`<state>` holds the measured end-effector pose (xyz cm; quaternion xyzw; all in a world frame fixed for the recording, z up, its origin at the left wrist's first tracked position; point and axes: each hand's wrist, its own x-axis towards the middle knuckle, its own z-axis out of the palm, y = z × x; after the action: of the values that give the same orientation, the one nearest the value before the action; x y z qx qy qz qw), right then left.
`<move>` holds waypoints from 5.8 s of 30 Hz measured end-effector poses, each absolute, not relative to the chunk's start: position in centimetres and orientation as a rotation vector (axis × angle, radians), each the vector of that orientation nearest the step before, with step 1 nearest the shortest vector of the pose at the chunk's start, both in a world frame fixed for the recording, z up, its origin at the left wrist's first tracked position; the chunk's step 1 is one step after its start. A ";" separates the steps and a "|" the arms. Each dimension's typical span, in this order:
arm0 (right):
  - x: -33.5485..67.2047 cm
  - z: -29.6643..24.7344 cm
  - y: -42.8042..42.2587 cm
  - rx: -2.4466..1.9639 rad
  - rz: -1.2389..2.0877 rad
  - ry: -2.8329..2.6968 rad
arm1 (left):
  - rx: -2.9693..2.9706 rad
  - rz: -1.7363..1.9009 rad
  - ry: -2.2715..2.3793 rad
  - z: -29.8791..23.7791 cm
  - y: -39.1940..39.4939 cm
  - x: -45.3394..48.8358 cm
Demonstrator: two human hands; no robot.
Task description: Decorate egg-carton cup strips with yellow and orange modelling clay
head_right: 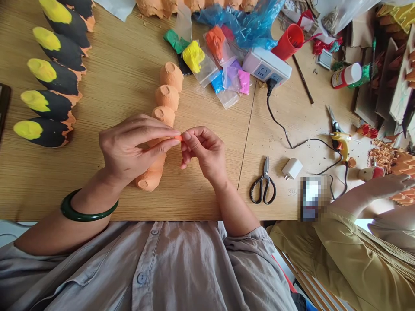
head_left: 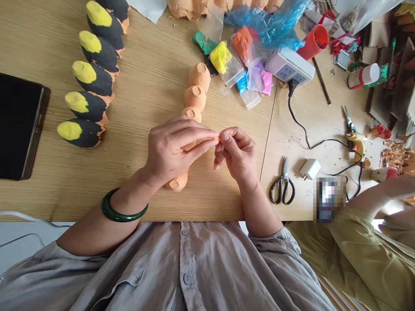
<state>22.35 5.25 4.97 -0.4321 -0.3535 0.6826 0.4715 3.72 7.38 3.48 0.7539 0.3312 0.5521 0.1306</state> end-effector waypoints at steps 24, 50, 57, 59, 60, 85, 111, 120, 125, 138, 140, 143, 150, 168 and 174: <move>22.6 4.6 5.3 -1.039 1.788 -0.861 | 1.965 1.466 0.973 3.2 7.4 3.1; 23.0 4.6 5.6 -0.995 1.916 -0.915 | 1.837 1.317 1.012 3.4 7.0 2.9; 22.8 4.7 5.6 -0.984 1.963 -0.909 | 1.706 1.369 1.033 3.0 6.9 3.1; 22.7 4.5 5.6 -0.960 1.943 -0.899 | 1.706 1.334 0.996 2.9 7.0 3.1; 22.7 4.5 5.6 -0.955 1.931 -0.894 | 1.708 1.321 0.971 2.9 7.0 3.1; 22.7 5.1 5.5 -0.985 1.928 -0.862 | 1.813 1.455 0.934 2.5 7.6 3.1; 22.6 5.2 5.3 -1.128 1.714 -0.921 | 1.775 1.361 1.096 2.6 7.1 2.3; 22.7 4.8 5.4 -1.094 1.655 -0.881 | 1.807 1.348 1.072 2.8 7.2 2.7; 22.8 4.8 5.5 -1.100 1.663 -0.878 | 1.786 1.407 1.152 2.8 7.1 2.6; 22.4 4.9 5.4 -1.059 1.659 -0.918 | 1.806 1.368 1.030 3.6 6.9 3.0; 22.4 4.9 5.4 -1.040 1.691 -0.922 | 1.890 1.393 1.053 3.8 6.9 3.1; 22.4 5.0 5.4 -1.032 1.735 -0.911 | 1.982 1.434 1.072 3.8 7.0 3.2; 22.6 4.9 5.5 -1.070 1.735 -0.902 | 2.042 1.526 0.906 2.7 7.8 3.3; 22.8 4.8 5.7 -1.045 1.848 -0.894 | 2.090 1.592 0.759 1.8 8.9 2.7; 22.9 4.5 5.7 -1.032 1.822 -0.919 | 1.909 1.375 0.914 3.0 8.0 2.5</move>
<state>22.87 5.68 4.50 -0.4106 -0.3658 0.7252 0.4144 2.49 8.01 2.95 0.7205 0.3451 0.5190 0.3039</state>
